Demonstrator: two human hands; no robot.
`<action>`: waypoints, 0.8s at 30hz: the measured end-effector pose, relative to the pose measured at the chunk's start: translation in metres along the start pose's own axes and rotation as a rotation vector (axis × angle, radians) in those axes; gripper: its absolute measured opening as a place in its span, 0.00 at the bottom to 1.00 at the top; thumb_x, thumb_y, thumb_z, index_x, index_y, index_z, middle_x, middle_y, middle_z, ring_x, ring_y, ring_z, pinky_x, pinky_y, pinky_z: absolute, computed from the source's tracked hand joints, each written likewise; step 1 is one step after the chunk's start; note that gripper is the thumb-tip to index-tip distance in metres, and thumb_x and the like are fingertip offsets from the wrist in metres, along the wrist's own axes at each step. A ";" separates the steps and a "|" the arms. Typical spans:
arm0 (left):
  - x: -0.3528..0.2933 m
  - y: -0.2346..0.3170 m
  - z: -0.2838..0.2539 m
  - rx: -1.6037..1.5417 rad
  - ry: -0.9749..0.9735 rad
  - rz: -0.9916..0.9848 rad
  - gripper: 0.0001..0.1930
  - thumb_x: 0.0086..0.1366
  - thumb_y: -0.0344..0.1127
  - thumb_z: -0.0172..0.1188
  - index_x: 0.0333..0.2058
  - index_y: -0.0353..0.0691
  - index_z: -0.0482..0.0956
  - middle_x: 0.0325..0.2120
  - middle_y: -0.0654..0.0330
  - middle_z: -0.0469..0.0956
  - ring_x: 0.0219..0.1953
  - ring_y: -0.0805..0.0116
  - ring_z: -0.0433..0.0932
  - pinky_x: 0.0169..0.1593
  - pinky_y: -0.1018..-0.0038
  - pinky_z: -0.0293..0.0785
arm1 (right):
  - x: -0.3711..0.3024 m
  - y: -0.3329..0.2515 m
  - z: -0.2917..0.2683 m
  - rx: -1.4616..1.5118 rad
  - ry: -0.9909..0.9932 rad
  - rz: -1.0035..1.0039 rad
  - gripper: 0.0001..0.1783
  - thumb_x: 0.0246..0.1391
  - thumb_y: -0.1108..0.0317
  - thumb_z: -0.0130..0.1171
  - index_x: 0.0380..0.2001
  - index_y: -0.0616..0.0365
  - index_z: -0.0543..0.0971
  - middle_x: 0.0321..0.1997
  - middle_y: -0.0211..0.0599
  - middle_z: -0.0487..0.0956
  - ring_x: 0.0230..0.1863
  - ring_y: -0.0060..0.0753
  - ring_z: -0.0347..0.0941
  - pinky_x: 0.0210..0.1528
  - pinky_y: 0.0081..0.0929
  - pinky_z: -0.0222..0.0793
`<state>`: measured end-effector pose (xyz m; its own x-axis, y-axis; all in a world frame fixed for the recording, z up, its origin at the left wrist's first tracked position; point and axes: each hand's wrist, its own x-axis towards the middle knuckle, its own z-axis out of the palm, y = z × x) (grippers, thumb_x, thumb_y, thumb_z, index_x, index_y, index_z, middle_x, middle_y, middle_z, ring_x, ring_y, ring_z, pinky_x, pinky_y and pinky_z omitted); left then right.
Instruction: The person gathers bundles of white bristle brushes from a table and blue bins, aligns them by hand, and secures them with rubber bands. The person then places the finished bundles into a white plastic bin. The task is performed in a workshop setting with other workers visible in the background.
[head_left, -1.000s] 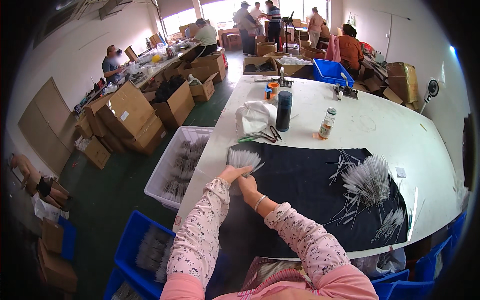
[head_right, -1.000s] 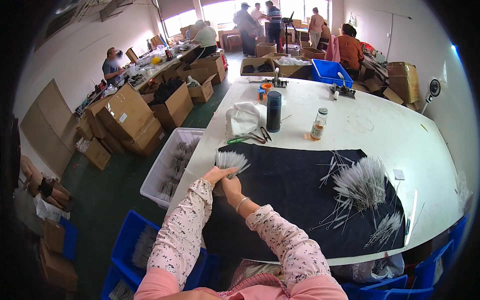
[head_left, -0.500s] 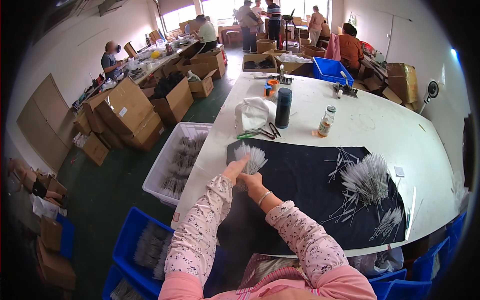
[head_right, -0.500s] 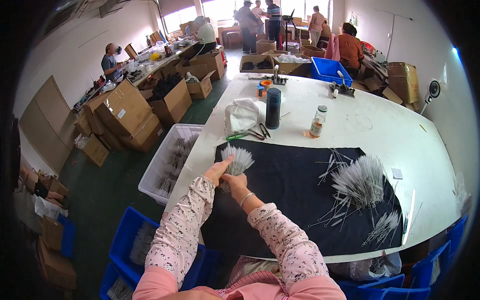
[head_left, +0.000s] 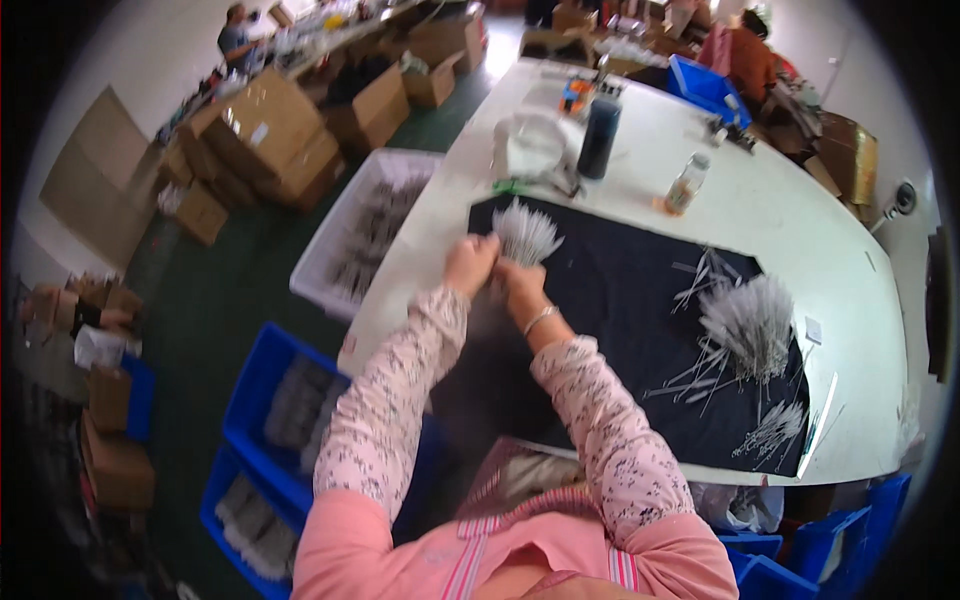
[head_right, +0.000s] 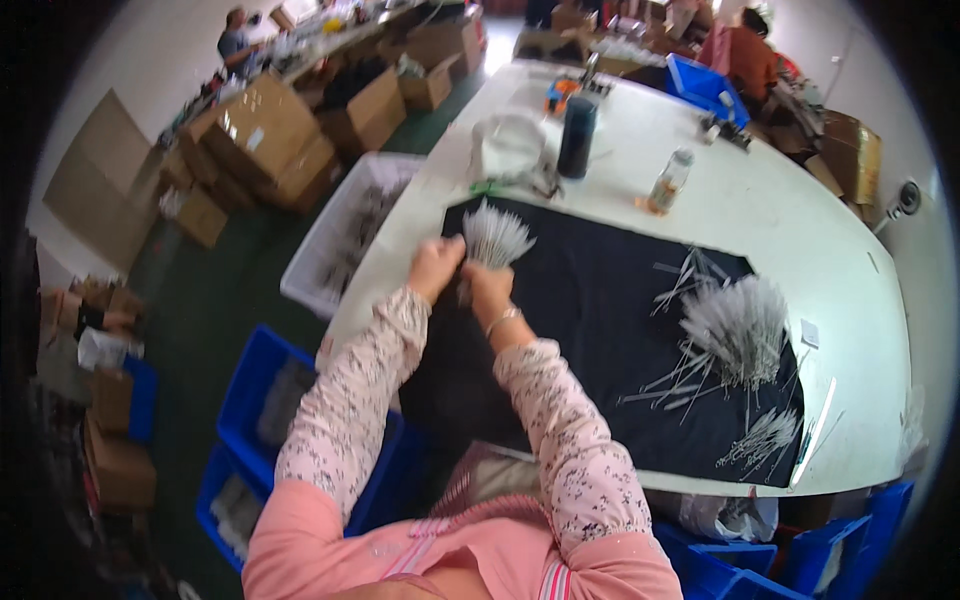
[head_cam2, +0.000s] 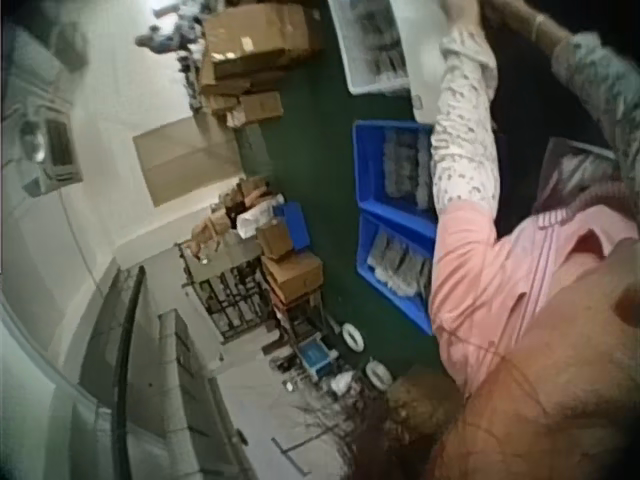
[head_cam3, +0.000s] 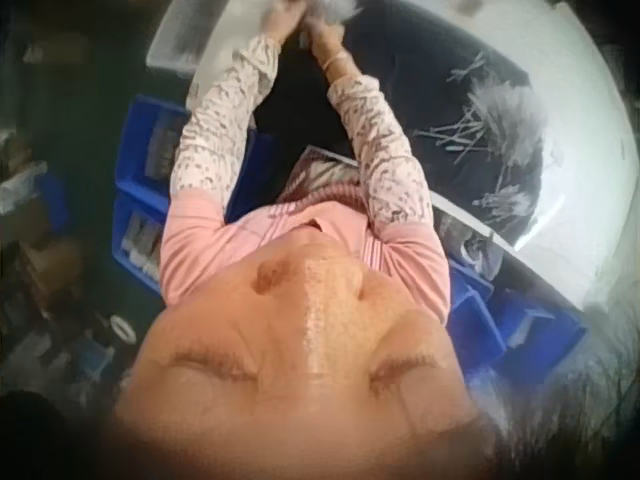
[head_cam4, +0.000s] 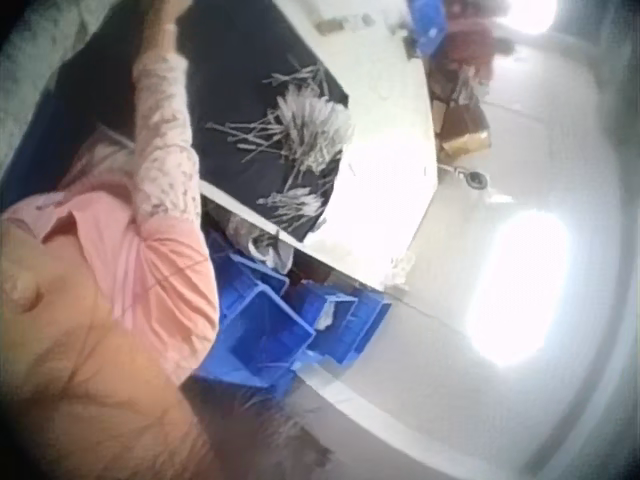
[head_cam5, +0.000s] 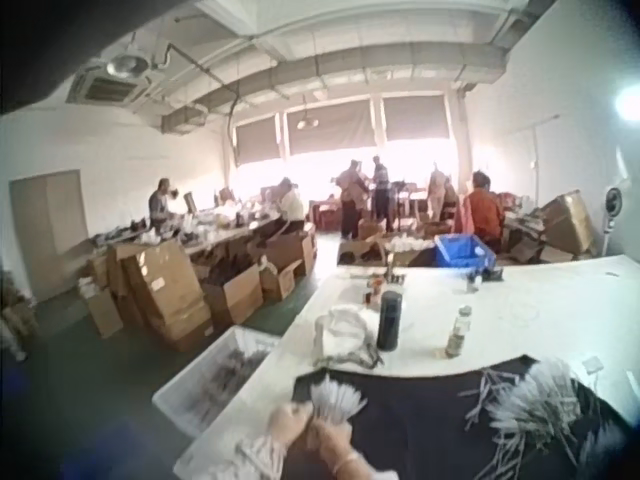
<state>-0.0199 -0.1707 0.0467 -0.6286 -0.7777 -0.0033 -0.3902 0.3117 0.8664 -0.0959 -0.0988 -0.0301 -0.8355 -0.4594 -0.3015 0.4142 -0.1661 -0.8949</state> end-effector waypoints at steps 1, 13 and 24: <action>0.014 -0.028 -0.006 0.057 0.175 -0.031 0.21 0.56 0.52 0.58 0.26 0.34 0.81 0.21 0.52 0.80 0.30 0.58 0.80 0.38 0.65 0.74 | -0.003 -0.003 0.002 -0.009 -0.052 0.019 0.16 0.32 0.74 0.66 0.28 0.72 0.76 0.27 0.40 0.78 0.24 0.32 0.74 0.26 0.31 0.69; -0.002 -0.043 -0.053 0.673 0.270 -0.393 0.30 0.45 0.63 0.65 0.35 0.40 0.82 0.37 0.51 0.80 0.40 0.53 0.80 0.43 0.62 0.75 | -0.007 -0.011 0.006 -0.070 0.088 0.051 0.13 0.28 0.81 0.65 0.23 0.69 0.74 0.25 0.37 0.75 0.21 0.33 0.72 0.23 0.30 0.66; 0.023 -0.051 -0.047 -0.232 0.121 -0.307 0.14 0.56 0.24 0.47 0.41 0.26 0.69 0.35 0.41 0.76 0.33 0.58 0.80 0.37 0.68 0.80 | -0.023 -0.012 -0.005 -0.063 -0.092 -0.108 0.18 0.33 0.78 0.63 0.32 0.67 0.71 0.27 0.36 0.75 0.24 0.27 0.72 0.27 0.26 0.69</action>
<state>0.0173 -0.2299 0.0255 -0.4173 -0.8784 -0.2327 -0.3764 -0.0660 0.9241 -0.0837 -0.0824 -0.0142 -0.8360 -0.5206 -0.1734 0.2976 -0.1647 -0.9404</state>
